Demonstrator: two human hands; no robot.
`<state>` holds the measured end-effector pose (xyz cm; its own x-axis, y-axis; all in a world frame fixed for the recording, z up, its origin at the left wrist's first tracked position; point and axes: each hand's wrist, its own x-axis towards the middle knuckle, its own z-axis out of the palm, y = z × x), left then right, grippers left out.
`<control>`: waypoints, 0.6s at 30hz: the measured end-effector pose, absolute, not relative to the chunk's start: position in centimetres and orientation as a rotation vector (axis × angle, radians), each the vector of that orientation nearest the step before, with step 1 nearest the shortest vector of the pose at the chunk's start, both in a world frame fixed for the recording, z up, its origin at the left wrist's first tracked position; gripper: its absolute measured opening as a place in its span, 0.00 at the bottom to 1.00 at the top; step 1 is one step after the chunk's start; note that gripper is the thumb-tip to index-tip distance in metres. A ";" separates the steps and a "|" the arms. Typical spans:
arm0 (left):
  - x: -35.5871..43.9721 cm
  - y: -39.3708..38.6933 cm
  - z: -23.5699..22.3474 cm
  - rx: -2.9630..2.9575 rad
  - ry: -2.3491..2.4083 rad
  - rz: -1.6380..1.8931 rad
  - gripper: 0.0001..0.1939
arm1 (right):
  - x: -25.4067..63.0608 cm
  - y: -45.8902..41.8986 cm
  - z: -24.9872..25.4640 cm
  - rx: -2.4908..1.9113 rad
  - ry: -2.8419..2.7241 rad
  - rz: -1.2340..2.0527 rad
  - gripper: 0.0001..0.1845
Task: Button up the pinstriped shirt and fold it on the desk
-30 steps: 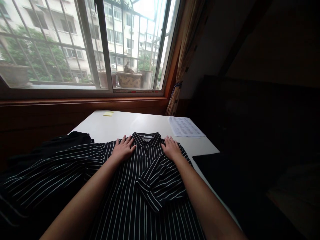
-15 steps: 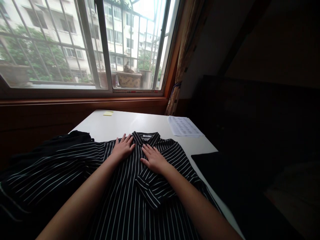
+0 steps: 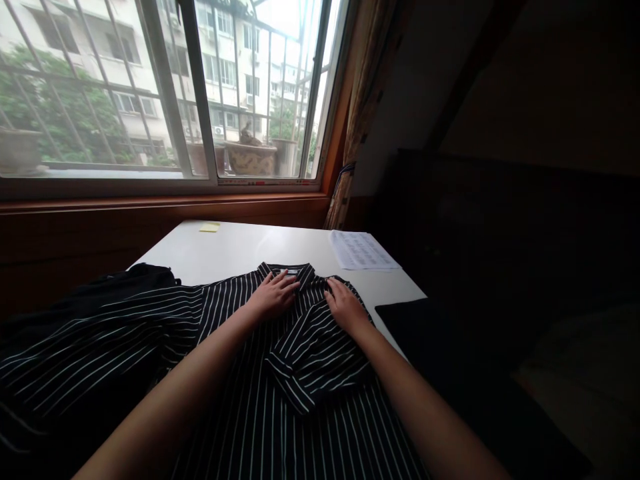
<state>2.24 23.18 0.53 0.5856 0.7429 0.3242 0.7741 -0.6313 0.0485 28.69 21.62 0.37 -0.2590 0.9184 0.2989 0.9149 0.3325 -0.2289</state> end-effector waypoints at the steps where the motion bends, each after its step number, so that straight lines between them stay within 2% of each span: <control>1: 3.0 23.3 0.4 -2.725 -1.293 -0.475 0.23 | 29.5 21.3 0.0 -1.658 -2.232 0.021 0.29; 11: 9.8 26.3 0.3 -2.802 -1.345 -0.397 0.25 | 31.4 18.7 -1.5 -1.799 -2.315 0.048 0.34; 18: 11.2 27.7 -1.1 -2.751 -1.552 -0.360 0.29 | 31.9 17.7 -1.4 -1.840 -2.317 0.027 0.36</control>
<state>11.19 27.70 -1.11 0.4978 0.8489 0.1776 0.8403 -0.5228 0.1435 31.93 17.72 -1.40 -0.2163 0.9674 0.1315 0.9641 0.2329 -0.1273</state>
